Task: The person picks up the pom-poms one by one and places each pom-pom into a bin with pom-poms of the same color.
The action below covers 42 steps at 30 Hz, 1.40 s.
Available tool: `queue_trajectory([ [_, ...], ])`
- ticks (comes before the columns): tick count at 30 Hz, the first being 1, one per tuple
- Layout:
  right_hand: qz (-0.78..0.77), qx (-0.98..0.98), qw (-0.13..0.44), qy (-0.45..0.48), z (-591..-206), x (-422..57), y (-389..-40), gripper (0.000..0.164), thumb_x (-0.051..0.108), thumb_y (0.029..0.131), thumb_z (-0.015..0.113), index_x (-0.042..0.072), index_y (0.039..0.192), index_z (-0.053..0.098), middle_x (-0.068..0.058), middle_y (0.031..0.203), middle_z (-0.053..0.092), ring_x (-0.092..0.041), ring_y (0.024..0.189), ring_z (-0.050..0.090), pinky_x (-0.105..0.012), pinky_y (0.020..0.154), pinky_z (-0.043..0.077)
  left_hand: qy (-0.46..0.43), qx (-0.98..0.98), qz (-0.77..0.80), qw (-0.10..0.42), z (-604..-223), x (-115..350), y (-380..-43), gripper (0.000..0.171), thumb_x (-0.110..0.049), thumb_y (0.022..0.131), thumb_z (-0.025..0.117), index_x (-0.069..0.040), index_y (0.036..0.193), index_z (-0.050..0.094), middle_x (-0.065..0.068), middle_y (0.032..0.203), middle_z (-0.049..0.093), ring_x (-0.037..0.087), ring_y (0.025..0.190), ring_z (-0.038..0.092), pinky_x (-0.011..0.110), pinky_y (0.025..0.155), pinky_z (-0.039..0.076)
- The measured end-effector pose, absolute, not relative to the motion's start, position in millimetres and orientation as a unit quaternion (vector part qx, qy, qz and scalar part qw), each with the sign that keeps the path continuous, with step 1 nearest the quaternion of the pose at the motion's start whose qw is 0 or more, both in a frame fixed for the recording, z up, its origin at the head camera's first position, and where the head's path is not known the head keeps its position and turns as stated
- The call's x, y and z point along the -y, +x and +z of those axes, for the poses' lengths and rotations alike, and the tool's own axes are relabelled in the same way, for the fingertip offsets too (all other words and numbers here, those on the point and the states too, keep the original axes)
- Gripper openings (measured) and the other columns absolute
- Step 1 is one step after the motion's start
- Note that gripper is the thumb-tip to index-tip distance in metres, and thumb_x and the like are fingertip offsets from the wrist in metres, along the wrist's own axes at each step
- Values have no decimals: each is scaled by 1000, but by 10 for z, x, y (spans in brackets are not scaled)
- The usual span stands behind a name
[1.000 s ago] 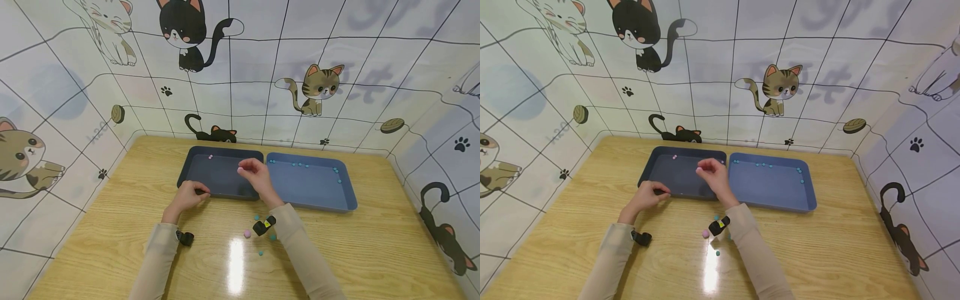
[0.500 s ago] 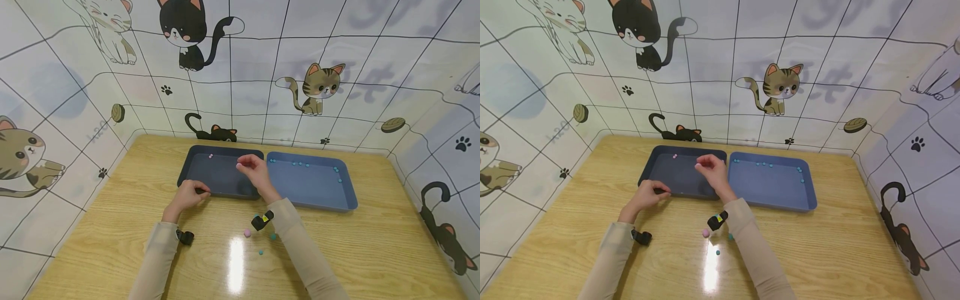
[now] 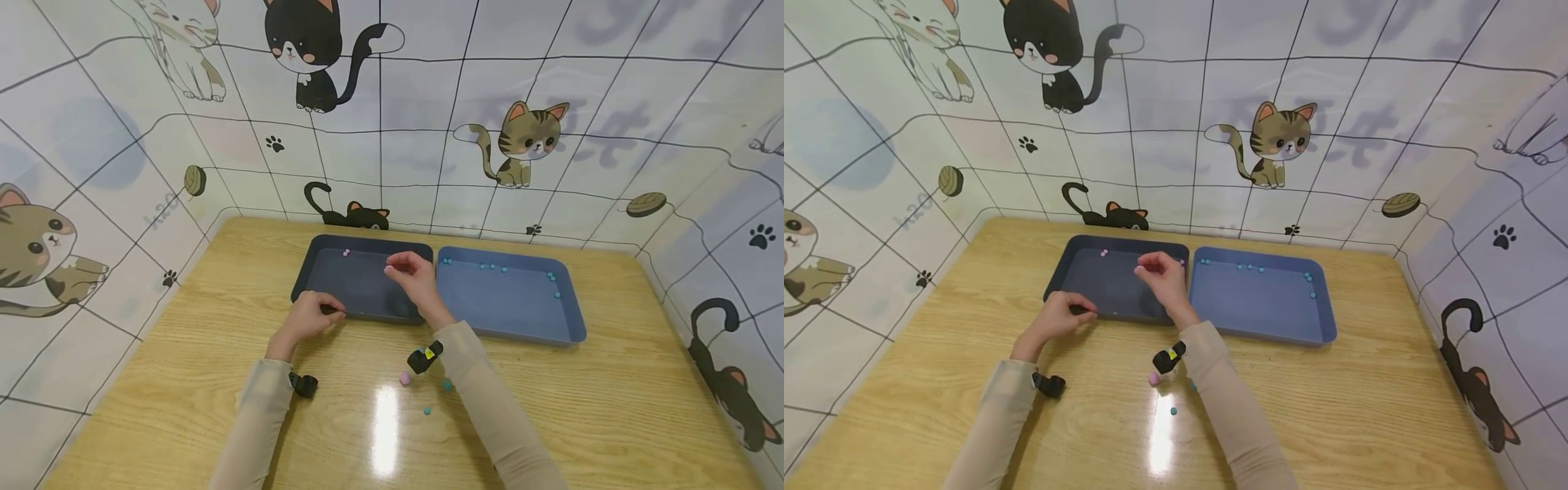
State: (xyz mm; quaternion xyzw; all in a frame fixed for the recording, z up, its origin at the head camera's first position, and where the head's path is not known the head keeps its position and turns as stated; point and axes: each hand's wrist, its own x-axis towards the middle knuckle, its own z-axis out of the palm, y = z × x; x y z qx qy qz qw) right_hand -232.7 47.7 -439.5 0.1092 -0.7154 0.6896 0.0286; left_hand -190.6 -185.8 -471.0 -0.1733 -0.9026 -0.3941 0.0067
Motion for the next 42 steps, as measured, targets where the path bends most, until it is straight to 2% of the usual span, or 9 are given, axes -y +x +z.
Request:
queue_trajectory([
  [9,680,728,43,74,-4451,-443,-2386,19,-1,83,68,-7,100,64,-20,100,64,-11,82,59,-20,75,49,-180,902,-393,10,-4705,1853,-1921,5,-9,79,74,-5,82,75,3,81,70,18,76,64,36,70,52],
  [17,680,728,51,72,-4468,-434,-2469,18,1,83,69,-5,99,64,-17,98,64,-12,81,58,-22,75,49,-185,901,-392,15,-4715,1857,-1929,5,-9,79,74,-5,82,75,3,80,70,17,75,64,35,70,52],
  [27,671,738,43,57,-4405,-429,-2560,18,4,84,69,-3,100,65,-16,99,64,-20,86,60,-26,79,50,-182,902,-390,14,-4730,1869,-1936,5,-9,79,74,-5,81,75,2,79,70,17,76,64,36,71,52],
  [42,669,742,22,39,-4384,-430,-2629,19,6,84,69,-1,101,65,-13,100,64,-22,89,59,-31,82,49,-181,903,-389,13,-4731,1868,-1932,7,-10,79,74,-5,82,75,3,80,70,18,77,64,37,72,51],
])
